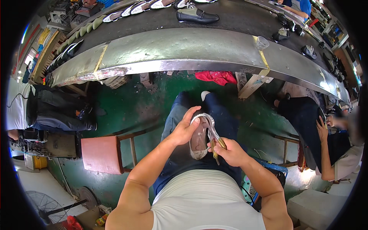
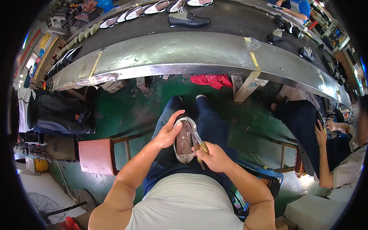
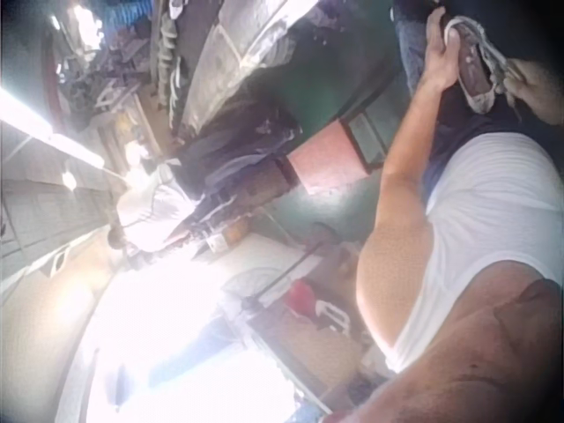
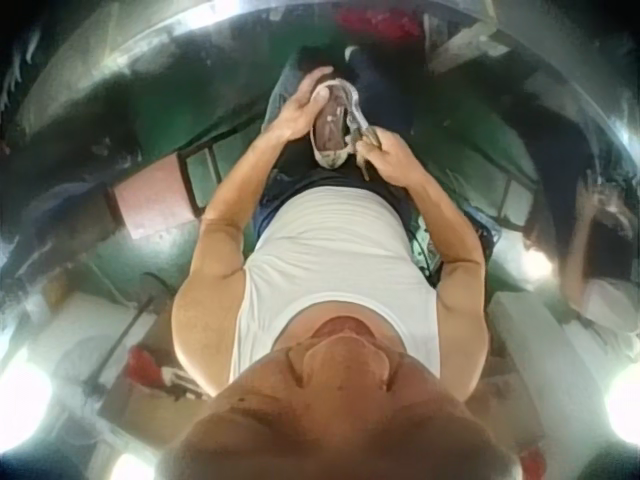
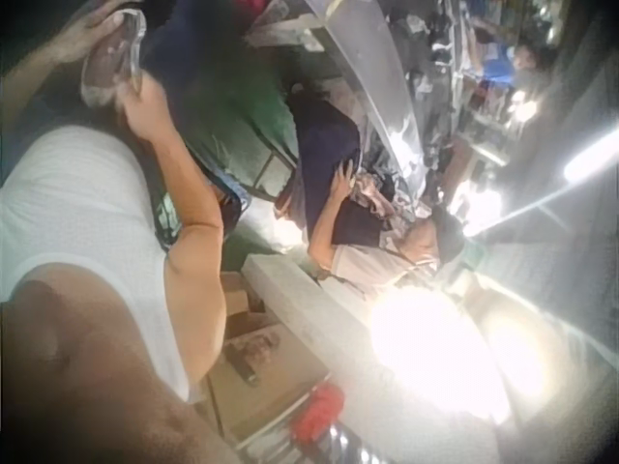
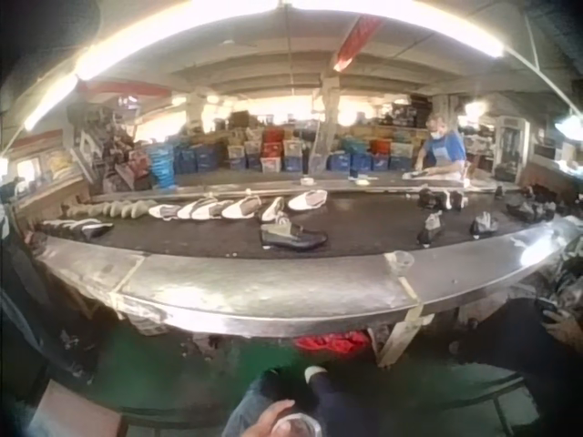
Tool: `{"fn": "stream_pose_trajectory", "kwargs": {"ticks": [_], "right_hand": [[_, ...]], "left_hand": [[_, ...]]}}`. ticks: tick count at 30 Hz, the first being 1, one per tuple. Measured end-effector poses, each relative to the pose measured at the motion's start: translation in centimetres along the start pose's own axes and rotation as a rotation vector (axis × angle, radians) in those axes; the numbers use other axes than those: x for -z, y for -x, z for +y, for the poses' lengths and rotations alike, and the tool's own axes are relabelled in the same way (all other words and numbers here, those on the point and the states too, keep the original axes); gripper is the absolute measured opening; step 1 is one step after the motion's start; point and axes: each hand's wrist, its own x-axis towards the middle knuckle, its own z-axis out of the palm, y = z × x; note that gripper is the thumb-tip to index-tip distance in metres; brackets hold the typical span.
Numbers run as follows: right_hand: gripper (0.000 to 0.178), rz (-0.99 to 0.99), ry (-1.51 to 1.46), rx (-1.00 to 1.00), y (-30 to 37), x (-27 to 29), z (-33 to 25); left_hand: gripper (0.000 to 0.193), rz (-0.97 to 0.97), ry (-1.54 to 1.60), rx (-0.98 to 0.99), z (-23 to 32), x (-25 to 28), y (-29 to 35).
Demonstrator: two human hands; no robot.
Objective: A worker at a shoe factory uses a tool to stitch or pull leather components over a shoe last while sitting at a conveyor belt.
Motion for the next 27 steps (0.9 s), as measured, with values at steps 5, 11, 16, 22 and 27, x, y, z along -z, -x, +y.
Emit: {"fn": "stream_pose_trajectory", "kwargs": {"ticks": [5,11,16,22,27], "right_hand": [[0.019,-0.054,-0.122,-0.21,-0.9,0.6,-1.9],[0.022,0.112,0.528,0.08,-3.1,0.5,2.3],[0.025,0.297,0.658,0.331,-3.7,-0.3,4.7],[0.021,0.24,0.994,0.073,-1.3,-1.7,-0.6],[0.02,0.043,0.789,0.116,-1.6,1.1,-2.1]], "left_hand": [[0.046,-0.002,-0.05,0.014,1.0,0.6,-0.2],[0.041,0.007,0.13,-0.024,-1.8,1.4,-0.9],[0.043,0.006,0.147,0.013,-2.1,1.5,-1.2],[0.041,0.066,0.339,0.157,-0.1,1.0,-0.9],[0.039,0.198,0.31,0.208,-0.2,0.5,-1.3]]}}
